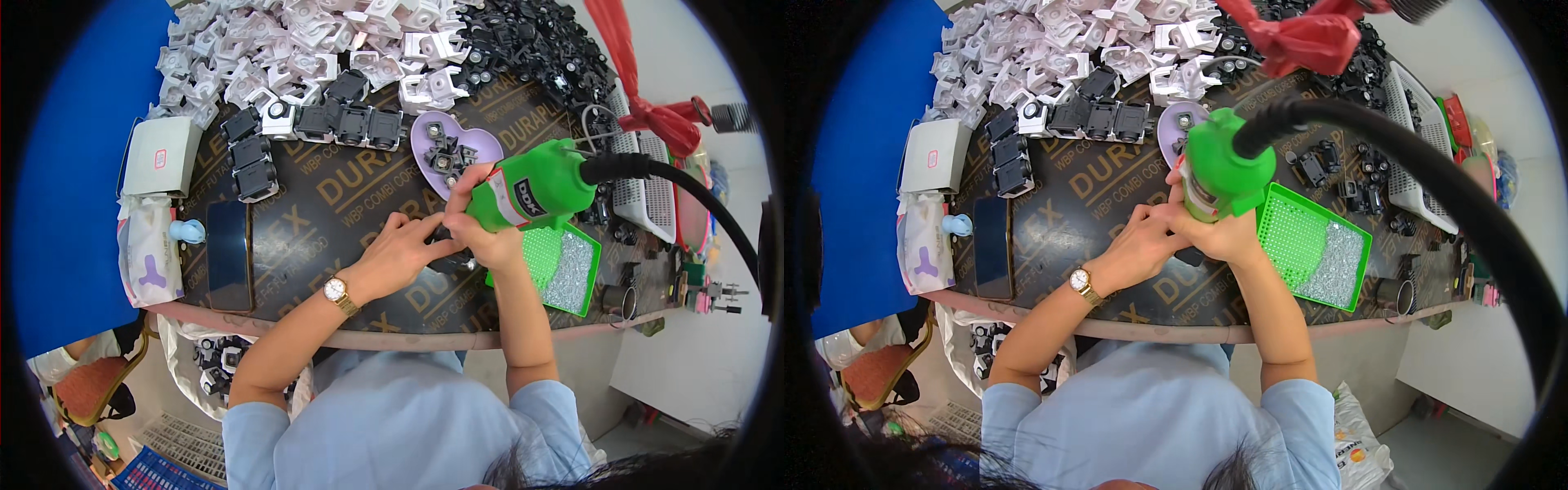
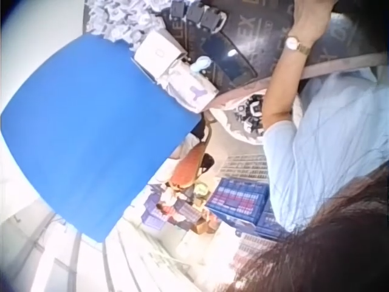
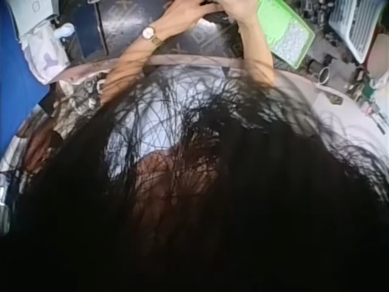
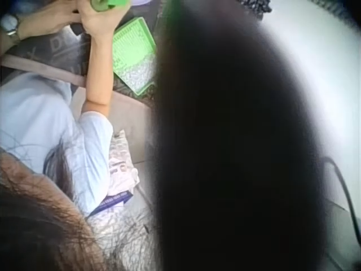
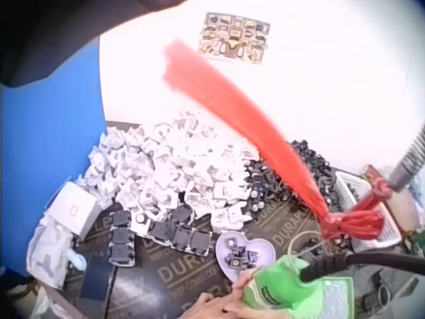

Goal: The person assembles small electronic components and plastic housing parts using an electric screwdriver to insert screws.

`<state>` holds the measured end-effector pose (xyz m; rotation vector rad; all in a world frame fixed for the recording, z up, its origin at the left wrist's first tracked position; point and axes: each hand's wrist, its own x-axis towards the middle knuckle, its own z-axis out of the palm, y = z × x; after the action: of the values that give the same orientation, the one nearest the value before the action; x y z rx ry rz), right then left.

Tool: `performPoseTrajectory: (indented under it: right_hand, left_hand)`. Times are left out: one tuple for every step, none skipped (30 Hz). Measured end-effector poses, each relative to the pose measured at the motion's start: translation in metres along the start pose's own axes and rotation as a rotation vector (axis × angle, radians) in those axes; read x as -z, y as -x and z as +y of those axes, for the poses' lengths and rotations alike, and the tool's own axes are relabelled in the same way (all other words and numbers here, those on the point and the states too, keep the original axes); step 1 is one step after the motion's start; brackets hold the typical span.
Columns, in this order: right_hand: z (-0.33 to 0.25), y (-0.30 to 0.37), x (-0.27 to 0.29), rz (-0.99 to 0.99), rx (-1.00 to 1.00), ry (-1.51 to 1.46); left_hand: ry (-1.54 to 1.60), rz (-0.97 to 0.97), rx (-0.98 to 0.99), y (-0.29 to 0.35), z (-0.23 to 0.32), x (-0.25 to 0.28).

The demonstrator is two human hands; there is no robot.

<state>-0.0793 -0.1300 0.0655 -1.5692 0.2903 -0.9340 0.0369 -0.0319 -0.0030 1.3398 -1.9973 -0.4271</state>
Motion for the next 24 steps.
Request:
performPoseTrajectory:
  right_hand:
    - [-0.001, 0.001, 0.000, 0.046, -0.042, 0.030]
    - [-0.001, 0.001, -0.001, 0.091, -0.080, 0.060]
    - [0.001, 0.003, -0.007, 0.204, -0.083, 0.040]
    - [0.001, 0.005, -0.014, 0.267, -0.057, 0.076]
    - [0.000, 0.009, -0.020, 0.333, -0.035, 0.115]
    - [0.009, 0.011, -0.021, 0.393, 0.048, 0.179]
    - [0.009, 0.010, -0.022, 0.393, 0.049, 0.181]
    - [0.008, 0.007, -0.023, 0.390, 0.071, 0.216]
    - [0.006, 0.004, -0.025, 0.388, 0.094, 0.250]
    - [0.001, 0.003, -0.028, 0.441, 0.025, 0.159]
    - [0.002, 0.002, -0.028, 0.439, 0.028, 0.157]
    - [0.003, 0.001, -0.028, 0.390, 0.079, 0.231]
    - [0.004, 0.000, -0.029, 0.340, 0.130, 0.305]
    - [0.000, -0.002, -0.030, 0.284, 0.057, 0.256]
    - [-0.003, -0.003, -0.032, 0.253, 0.047, 0.249]
    - [-0.006, -0.004, -0.035, 0.222, 0.037, 0.241]
    - [-0.008, -0.003, -0.031, 0.122, -0.013, 0.282]
    - [-0.005, -0.004, -0.032, 0.147, -0.004, 0.276]
    - [-0.002, -0.005, -0.032, 0.171, 0.006, 0.269]
    - [-0.003, -0.005, -0.027, 0.189, -0.035, 0.293]
    - [-0.002, -0.006, -0.025, 0.198, -0.020, 0.300]
    - [-0.001, -0.006, -0.023, 0.207, -0.006, 0.307]
    - [-0.005, -0.006, -0.024, 0.185, -0.022, 0.282]
    - [-0.009, -0.005, -0.026, 0.195, -0.006, 0.265]
  left_hand:
    - [0.006, -0.005, 0.011, -0.001, 0.003, 0.002]
    - [0.009, -0.008, 0.021, -0.002, 0.003, 0.004]
    - [0.005, -0.004, 0.020, -0.001, 0.002, 0.003]
    - [-0.018, -0.014, 0.016, 0.002, 0.000, 0.001]
    - [-0.036, -0.025, 0.012, 0.003, 0.001, -0.001]
    - [-0.047, -0.029, 0.002, 0.002, 0.001, 0.001]
    - [-0.046, -0.027, 0.000, 0.002, 0.003, 0.000]
    - [-0.049, -0.039, 0.006, 0.001, 0.003, 0.001]
    - [-0.053, -0.052, 0.011, 0.000, 0.003, 0.002]
    - [-0.054, -0.051, 0.006, 0.000, 0.003, 0.002]
    - [-0.050, -0.042, 0.005, 0.001, 0.003, 0.001]
    - [-0.046, -0.033, 0.004, 0.002, 0.003, 0.000]
    - [-0.048, -0.031, 0.004, 0.003, 0.001, -0.003]
    - [-0.046, 0.006, -0.018, 0.003, -0.002, -0.006]
    - [-0.044, 0.045, -0.040, 0.004, -0.004, -0.009]
    - [-0.043, 0.070, -0.046, 0.004, -0.006, -0.012]
    - [-0.046, 0.073, -0.045, 0.005, -0.006, -0.013]
    - [-0.055, 0.051, -0.035, 0.006, -0.006, -0.013]
    - [-0.065, 0.030, -0.024, 0.007, -0.006, -0.013]
    - [-0.063, 0.031, -0.028, 0.006, -0.003, -0.011]
    - [-0.067, 0.038, -0.030, 0.005, 0.002, -0.006]
    - [-0.071, 0.045, -0.031, 0.003, 0.004, -0.004]
    - [-0.112, 0.030, -0.023, 0.004, 0.002, -0.005]
    - [-0.112, 0.031, -0.023, 0.005, 0.003, -0.005]
